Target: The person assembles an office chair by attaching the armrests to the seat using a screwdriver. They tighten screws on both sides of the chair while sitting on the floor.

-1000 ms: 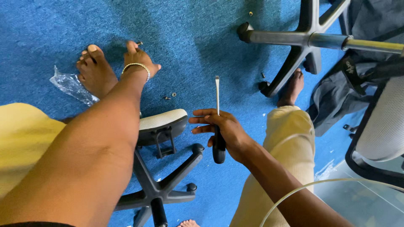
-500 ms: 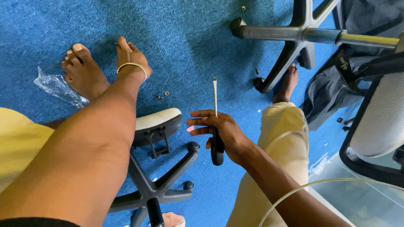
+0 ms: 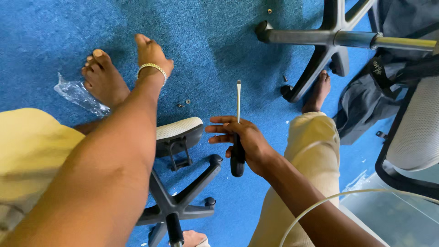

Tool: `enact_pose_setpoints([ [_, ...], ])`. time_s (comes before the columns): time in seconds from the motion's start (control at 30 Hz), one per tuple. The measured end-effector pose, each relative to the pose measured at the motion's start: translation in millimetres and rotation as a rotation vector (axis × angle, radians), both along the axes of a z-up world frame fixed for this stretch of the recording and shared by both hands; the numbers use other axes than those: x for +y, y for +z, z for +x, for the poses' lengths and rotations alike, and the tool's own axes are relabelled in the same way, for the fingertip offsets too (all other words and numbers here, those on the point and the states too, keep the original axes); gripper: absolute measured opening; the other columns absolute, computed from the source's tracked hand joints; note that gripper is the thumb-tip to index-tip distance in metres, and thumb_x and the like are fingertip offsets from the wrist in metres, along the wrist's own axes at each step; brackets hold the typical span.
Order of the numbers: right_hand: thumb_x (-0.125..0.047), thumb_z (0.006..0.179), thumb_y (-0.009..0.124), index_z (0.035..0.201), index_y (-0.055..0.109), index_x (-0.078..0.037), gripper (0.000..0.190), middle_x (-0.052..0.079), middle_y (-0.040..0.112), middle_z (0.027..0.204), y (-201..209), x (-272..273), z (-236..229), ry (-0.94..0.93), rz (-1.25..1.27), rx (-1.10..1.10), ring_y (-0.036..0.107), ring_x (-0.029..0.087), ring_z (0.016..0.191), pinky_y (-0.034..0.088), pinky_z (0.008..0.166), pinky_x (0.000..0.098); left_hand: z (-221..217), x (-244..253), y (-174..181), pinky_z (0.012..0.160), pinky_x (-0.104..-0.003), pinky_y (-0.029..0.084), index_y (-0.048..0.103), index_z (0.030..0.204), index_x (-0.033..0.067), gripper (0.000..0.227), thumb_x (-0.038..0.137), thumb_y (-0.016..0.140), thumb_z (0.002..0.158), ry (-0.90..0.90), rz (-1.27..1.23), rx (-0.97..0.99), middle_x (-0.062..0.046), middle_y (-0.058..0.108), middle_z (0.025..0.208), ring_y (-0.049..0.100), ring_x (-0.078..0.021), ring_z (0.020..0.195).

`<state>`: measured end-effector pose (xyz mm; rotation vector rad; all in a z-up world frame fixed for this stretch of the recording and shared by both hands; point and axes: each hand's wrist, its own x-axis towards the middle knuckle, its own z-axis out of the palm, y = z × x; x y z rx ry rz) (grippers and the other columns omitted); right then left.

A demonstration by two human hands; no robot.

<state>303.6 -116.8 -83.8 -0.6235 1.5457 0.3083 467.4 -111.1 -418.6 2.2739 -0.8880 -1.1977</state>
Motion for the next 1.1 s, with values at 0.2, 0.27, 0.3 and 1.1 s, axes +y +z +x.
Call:
enact_pose_setpoints([
  [0.2,-0.019,0.096,0.042,0.137,0.057,-0.006,0.046,0.010,0.073,0.124,14,2,-6,-0.097,-0.053,-0.035,0.070,0.018,0.094,0.049,0.062,0.0290,-38,-1,35,0.085,-0.043,0.054,0.077,0.081,0.0030,0.029,0.016,0.095,0.062,0.351,-0.213,-0.077,-0.017,0.072,0.089,0.069,-0.0342,0.089],
  [0.27,-0.019,0.096,0.043,0.137,0.057,-0.007,0.045,0.009,0.073,0.123,21,3,-12,-0.136,-0.074,-0.045,0.070,0.017,0.094,0.048,0.063,0.0294,-53,3,62,0.076,-0.040,0.059,0.078,0.077,0.0073,0.018,0.014,0.091,0.065,0.487,-0.180,0.065,-0.013,0.076,0.080,0.073,-0.0263,0.074],
  [0.3,-0.019,0.096,0.043,0.137,0.057,-0.008,0.045,0.008,0.073,0.123,25,3,-16,-0.157,-0.086,-0.052,0.070,0.017,0.095,0.048,0.064,0.0297,-61,4,79,0.071,-0.038,0.060,0.079,0.073,0.0102,0.011,0.012,0.087,0.066,0.549,-0.180,0.115,-0.011,0.078,0.076,0.074,-0.0217,0.067],
  [1.1,-0.014,0.098,0.051,0.135,0.058,-0.009,0.038,0.007,0.073,0.103,106,35,-198,-0.473,-0.415,-0.107,0.073,0.016,0.086,0.042,0.049,0.0227,-236,42,335,0.080,-0.033,0.064,0.066,0.097,-0.0043,0.011,-0.008,0.066,0.086,0.555,-0.183,1.268,-0.015,0.071,0.093,0.074,-0.0226,0.086],
])
